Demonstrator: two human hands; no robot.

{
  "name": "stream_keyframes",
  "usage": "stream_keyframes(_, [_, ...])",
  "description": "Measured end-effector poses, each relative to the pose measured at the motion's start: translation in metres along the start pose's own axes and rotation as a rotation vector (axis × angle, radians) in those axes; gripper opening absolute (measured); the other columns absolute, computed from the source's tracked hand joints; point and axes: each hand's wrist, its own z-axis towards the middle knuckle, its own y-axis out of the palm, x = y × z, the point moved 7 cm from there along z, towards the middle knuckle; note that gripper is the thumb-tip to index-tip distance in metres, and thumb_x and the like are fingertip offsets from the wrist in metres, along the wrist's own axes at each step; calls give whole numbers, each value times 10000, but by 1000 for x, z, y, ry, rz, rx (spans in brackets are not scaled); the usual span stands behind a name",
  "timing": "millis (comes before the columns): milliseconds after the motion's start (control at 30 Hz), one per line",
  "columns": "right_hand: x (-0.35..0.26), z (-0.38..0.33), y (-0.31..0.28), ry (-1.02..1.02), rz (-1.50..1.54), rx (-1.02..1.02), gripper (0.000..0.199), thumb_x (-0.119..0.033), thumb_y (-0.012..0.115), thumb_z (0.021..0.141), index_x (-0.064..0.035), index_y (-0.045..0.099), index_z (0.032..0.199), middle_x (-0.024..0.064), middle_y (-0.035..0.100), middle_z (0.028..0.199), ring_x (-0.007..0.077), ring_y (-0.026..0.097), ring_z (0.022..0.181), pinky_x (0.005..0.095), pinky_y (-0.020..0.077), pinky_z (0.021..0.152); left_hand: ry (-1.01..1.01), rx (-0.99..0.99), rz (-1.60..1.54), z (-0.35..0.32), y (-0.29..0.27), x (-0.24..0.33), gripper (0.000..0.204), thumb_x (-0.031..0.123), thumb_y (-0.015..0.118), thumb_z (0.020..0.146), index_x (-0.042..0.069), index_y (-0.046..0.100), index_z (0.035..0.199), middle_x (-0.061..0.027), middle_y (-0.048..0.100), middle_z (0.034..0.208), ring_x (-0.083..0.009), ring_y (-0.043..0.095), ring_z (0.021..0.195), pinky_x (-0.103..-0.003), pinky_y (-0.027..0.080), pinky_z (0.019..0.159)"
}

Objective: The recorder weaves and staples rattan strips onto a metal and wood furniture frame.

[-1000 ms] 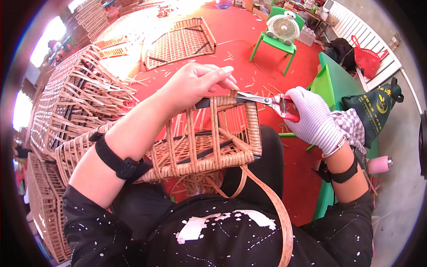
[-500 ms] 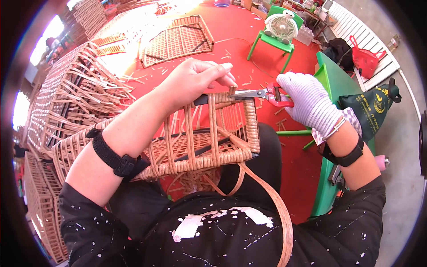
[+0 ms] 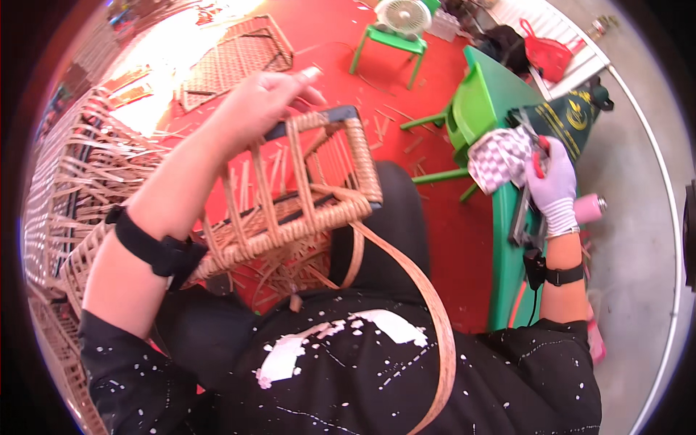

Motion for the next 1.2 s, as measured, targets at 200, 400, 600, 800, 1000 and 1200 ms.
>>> stream_keyframes(200, [196, -189, -9, 523, -64, -299, 491, -249, 733, 741, -22, 535, 1128, 161, 615, 937, 293, 621, 897, 387, 483, 808, 27, -18, 104, 6, -3, -5, 498, 432, 470, 979, -9, 701, 966, -60, 686, 876, -109, 615, 801, -262, 485, 792])
stream_keyframes(400, [240, -279, -3, 768, -262, -434, 528, -338, 750, 715, -36, 558, 1103, 170, 621, 955, 323, 613, 921, 392, 482, 838, 54, 1, 82, 2, 2, 2, 544, 489, 506, 946, -16, 707, 943, -66, 688, 859, -120, 625, 813, -276, 490, 817])
stream_keyframes(600, [69, -122, -14, 138, 81, -145, 426, -87, 696, 780, -37, 585, 1188, 140, 583, 1167, 292, 546, 1105, 364, 435, 963, 63, -18, 119, -4, 6, 14, 551, 510, 507, 938, 2, 720, 924, -63, 683, 832, -124, 627, 812, -282, 491, 805])
stream_keyframes(800, [-192, -33, -10, -521, 428, -249, 452, -142, 762, 714, -62, 620, 1135, 76, 614, 765, 240, 605, 657, 330, 484, 611, 48, 33, 151, -4, -2, 0, 564, 519, 506, 935, 0, 726, 911, -67, 690, 819, -130, 638, 804, -289, 498, 780])
stream_keyframes(1000, [-271, -33, 33, -833, 524, -278, 227, -178, 703, 764, -115, 647, 975, 40, 616, 752, 251, 615, 653, 364, 478, 578, 64, 17, 131, 0, -3, 1, 558, 512, 511, 937, -1, 728, 897, -67, 691, 809, -130, 638, 794, -289, 502, 763])
stream_keyframes(1200, [-251, -25, 68, -306, 911, -411, 112, -95, 686, 818, -9, 683, 890, 128, 626, 703, 279, 637, 641, 343, 503, 588, 42, 45, 91, 1, -5, -3, 503, 449, 500, 950, 8, 733, 883, -110, 709, 801, -170, 659, 769, -318, 510, 777])
